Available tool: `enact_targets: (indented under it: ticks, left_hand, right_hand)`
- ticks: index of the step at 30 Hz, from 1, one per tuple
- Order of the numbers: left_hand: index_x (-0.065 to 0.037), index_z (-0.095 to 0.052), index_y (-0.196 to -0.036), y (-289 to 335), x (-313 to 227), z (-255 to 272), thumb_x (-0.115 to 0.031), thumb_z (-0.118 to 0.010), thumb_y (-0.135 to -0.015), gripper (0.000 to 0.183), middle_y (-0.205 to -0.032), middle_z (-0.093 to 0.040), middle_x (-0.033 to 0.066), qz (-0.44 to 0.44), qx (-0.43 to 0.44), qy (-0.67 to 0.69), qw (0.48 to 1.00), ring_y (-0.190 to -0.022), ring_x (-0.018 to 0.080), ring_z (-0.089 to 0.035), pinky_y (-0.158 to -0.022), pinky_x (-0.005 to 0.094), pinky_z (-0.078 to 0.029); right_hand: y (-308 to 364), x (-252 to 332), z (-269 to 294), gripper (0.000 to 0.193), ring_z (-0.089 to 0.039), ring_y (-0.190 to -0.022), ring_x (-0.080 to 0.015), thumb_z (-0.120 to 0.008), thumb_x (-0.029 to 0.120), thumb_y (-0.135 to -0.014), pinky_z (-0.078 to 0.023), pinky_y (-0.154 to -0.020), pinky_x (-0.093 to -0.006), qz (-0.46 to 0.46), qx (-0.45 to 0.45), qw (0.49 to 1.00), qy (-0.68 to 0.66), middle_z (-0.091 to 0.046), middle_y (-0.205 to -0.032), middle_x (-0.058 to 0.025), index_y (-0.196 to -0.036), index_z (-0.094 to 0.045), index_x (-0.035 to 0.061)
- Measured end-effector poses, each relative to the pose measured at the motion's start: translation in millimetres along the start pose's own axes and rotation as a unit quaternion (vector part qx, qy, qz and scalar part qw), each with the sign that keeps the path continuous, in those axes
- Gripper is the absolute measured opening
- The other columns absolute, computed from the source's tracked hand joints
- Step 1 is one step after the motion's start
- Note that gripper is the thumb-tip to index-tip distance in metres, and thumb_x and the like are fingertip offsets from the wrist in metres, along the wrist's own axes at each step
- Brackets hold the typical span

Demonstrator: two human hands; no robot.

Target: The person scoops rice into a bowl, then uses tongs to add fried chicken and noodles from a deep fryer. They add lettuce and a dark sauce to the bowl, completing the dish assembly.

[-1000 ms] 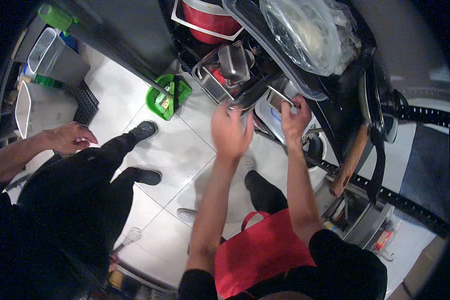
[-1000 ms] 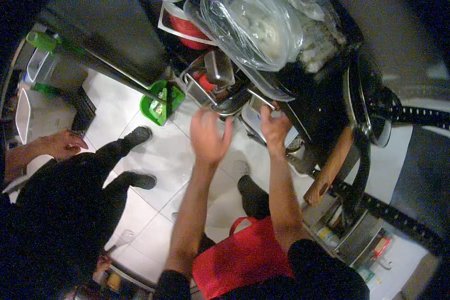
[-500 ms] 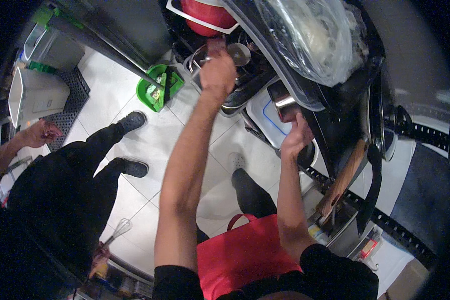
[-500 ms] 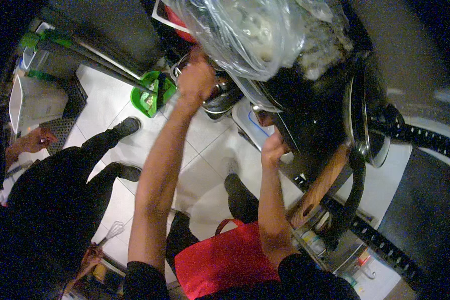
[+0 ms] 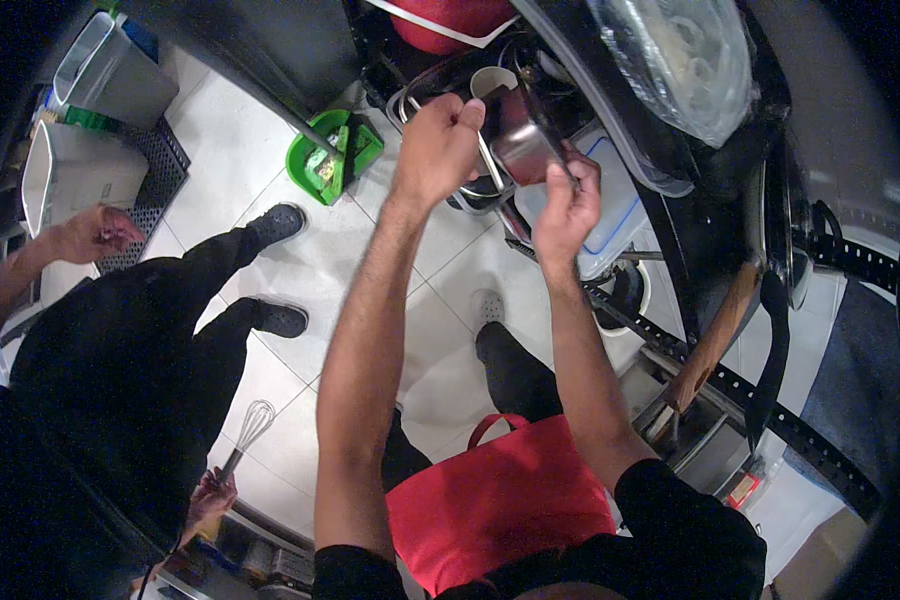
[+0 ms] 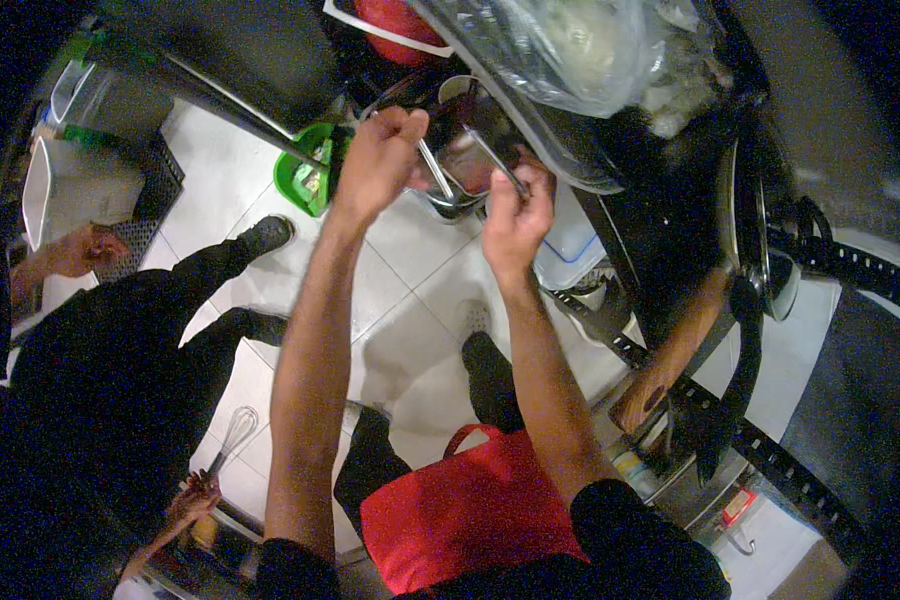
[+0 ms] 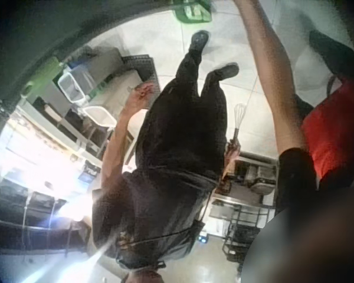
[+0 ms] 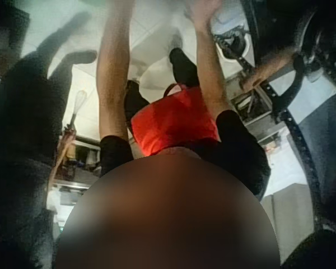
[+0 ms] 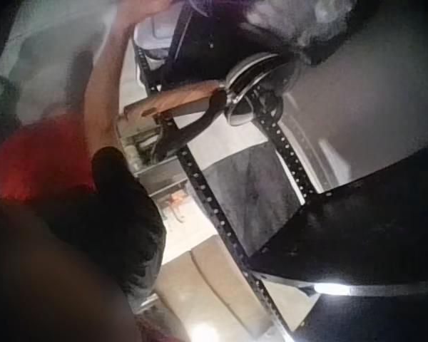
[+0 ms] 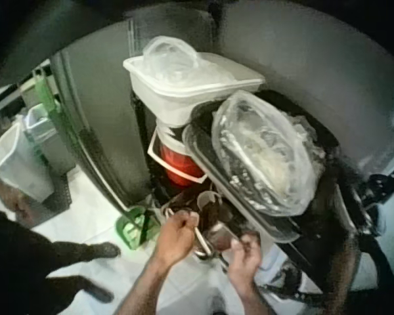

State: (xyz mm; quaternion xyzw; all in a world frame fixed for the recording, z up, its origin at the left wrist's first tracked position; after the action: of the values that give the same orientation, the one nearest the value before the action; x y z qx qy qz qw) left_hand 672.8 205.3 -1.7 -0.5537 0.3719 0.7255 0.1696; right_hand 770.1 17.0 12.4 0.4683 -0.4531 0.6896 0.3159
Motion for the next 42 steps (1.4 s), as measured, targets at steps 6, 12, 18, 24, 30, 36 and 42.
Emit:
enact_targets:
  ticks: [6, 12, 18, 24, 30, 36, 42]
  left_hand:
    - [0.001, -0.061, -0.087, -0.8, 28.5, -6.0, -0.032, -0.053, -0.098, 0.036, -0.073, -0.066, 0.0191, 0.021, -0.021, 0.025, 0.999, -0.068, 0.0322, -0.068, -0.067, 0.0426, -0.051]
    - [0.001, -0.062, -0.091, -11.6, 36.6, -7.0, -0.031, -0.051, -0.097, 0.035, -0.09, -0.068, 0.0265, 0.029, -0.073, 0.046, 0.996, -0.091, 0.0422, -0.067, -0.081, 0.0479, -0.049]
    - [0.005, -0.06, -0.095, -8.9, 31.7, -3.2, -0.03, -0.049, -0.098, 0.036, -0.092, -0.068, 0.0286, -0.027, -0.095, -0.036, 0.994, -0.092, 0.0469, -0.065, -0.083, 0.049, -0.049]
    - [0.007, -0.057, -0.092, 1.1, 22.9, 28.7, -0.029, -0.044, -0.102, 0.04, -0.081, -0.066, 0.0247, -0.01, -0.14, 0.093, 0.986, -0.085, 0.0309, -0.07, -0.065, 0.0404, -0.055]
    - [-0.002, -0.054, -0.088, 37.0, 20.4, 15.1, -0.03, -0.043, -0.106, 0.036, -0.076, -0.055, 0.0065, 0.013, -0.096, 0.357, 0.929, -0.064, 0.0169, -0.061, -0.061, 0.0341, -0.06]
    - [-0.004, -0.054, -0.085, 66.8, 44.0, -4.2, -0.033, -0.043, -0.106, 0.037, -0.067, -0.049, -0.0014, 0.075, -0.085, 0.248, 0.962, -0.066, 0.01, -0.055, -0.054, 0.0278, -0.039]
    - [0.004, -0.056, -0.105, 81.9, 55.6, -4.3, -0.037, -0.045, -0.106, 0.042, -0.094, -0.059, 0.0076, 0.109, -0.054, 0.266, 0.956, -0.083, 0.0161, -0.064, -0.076, 0.0365, -0.062]
  right_hand:
    - [-4.7, -17.3, -36.4, 0.017, -0.059, -0.092, -0.0222, -0.058, 0.017, -0.099, -0.046, -0.087, -0.0334, 0.047, 0.146, 0.976, 0.152, -0.062, -0.101, -0.0129, -0.101, -0.055, 0.0008]
    - [-6.1, -28.4, -49.3, 0.027, -0.062, -0.108, -0.0268, -0.053, 0.025, -0.103, -0.047, -0.092, -0.0387, 0.013, 0.213, 0.958, 0.191, -0.057, -0.138, -0.0219, -0.114, -0.056, 0.0009]
    - [-8.7, -36.5, -23.8, 0.025, -0.061, -0.107, -0.0249, -0.052, 0.019, -0.102, -0.046, -0.094, -0.0354, -0.062, 0.198, 0.967, 0.148, -0.063, -0.118, -0.0175, -0.117, -0.061, 0.001]
    - [5.7, 11.4, 27.6, 0.017, -0.056, -0.113, -0.0344, -0.066, 0.007, -0.09, -0.047, -0.096, -0.0425, 0.142, 0.116, 0.96, 0.211, -0.057, -0.12, -0.0179, -0.107, -0.064, 0.0037]
    - [28.5, 13.4, -3.7, 0.02, -0.04, -0.134, -0.0398, -0.072, 0.0, -0.084, -0.039, -0.11, -0.046, 0.114, 0.248, 0.924, 0.267, -0.034, -0.144, -0.0215, -0.102, -0.067, 0.0073]
    - [32.9, 18.0, -16.9, 0.026, -0.06, -0.116, -0.0362, -0.068, -0.011, -0.082, -0.054, -0.098, -0.0411, 0.108, 0.267, 0.913, 0.29, -0.032, -0.142, -0.0182, -0.103, -0.068, 0.0062]
    - [39.8, 25.2, -16.8, 0.031, -0.063, -0.107, -0.0317, -0.068, -0.016, -0.078, -0.057, -0.087, -0.0375, 0.168, 0.272, 0.912, 0.258, -0.04, -0.131, -0.0174, -0.103, -0.07, 0.0032]
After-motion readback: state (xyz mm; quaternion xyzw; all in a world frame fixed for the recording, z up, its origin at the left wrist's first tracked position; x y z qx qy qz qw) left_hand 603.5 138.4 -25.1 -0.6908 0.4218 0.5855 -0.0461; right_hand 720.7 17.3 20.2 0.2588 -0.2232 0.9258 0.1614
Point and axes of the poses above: each hand's wrist, its own y-axis away from the middle knuckle, its own z-axis out of the back of the hand, x = y × z, the point moved 8 cm from there along -y, towards the middle knuckle
